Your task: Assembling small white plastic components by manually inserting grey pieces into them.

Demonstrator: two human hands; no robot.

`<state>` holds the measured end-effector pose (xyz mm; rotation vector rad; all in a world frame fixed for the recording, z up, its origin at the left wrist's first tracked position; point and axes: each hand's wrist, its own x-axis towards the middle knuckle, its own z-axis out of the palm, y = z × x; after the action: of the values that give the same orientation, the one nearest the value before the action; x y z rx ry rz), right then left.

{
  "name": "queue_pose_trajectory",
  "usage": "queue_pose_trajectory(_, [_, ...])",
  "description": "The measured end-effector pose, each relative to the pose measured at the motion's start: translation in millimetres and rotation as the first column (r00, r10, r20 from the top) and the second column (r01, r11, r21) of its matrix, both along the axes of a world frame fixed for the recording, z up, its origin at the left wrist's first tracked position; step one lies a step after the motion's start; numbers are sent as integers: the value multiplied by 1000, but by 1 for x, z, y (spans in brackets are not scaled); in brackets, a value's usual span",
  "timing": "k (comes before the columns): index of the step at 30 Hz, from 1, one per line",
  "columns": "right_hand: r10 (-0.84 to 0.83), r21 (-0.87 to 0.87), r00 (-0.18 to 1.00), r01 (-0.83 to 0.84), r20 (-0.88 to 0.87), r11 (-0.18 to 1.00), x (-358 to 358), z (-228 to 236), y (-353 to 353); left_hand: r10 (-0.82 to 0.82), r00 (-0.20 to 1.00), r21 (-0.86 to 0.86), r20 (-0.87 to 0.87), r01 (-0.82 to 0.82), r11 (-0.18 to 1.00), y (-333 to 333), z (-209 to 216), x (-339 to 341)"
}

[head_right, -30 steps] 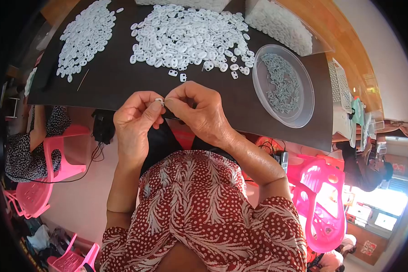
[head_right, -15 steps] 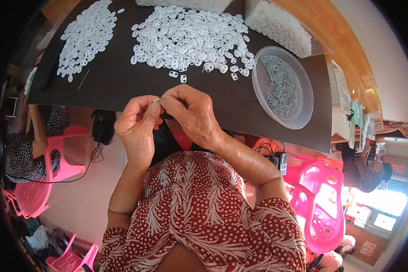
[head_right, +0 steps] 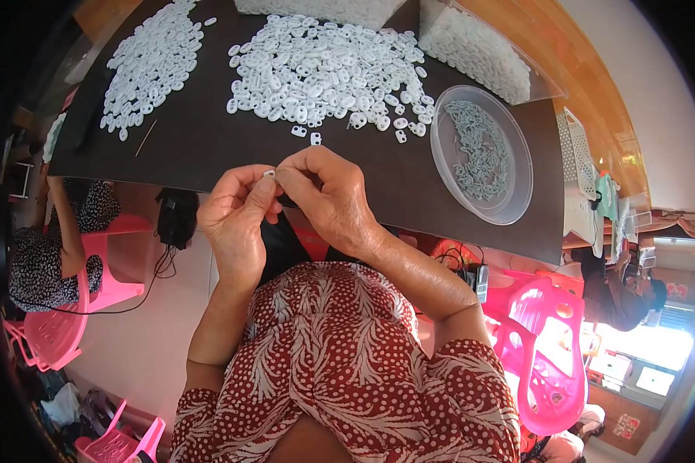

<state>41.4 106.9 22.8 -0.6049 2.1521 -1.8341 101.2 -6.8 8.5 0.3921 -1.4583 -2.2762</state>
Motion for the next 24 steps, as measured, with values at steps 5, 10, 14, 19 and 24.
queue_pose_trajectory(5, [-12,45,975,23,-223,999,1,-13,-3,26,1000,-11,12,-26,1000,3,-8,2])
queue_pose_trajectory(10, [-7,62,927,33,-376,998,-10,-7,1,7,1000,54,5,-7,999,-3,-9,-4])
queue_pose_trajectory(14, [-15,251,784,217,-621,943,-52,-6,7,24,1000,62,-20,-23,998,-8,-12,-8])
queue_pose_trajectory(19, [110,337,531,352,-840,873,-80,-15,-4,31,999,55,-34,-29,998,-7,-17,-11])
queue_pose_trajectory(24, [212,409,469,369,-857,835,-86,-25,-11,3,999,79,-39,0,997,-8,-17,-13])
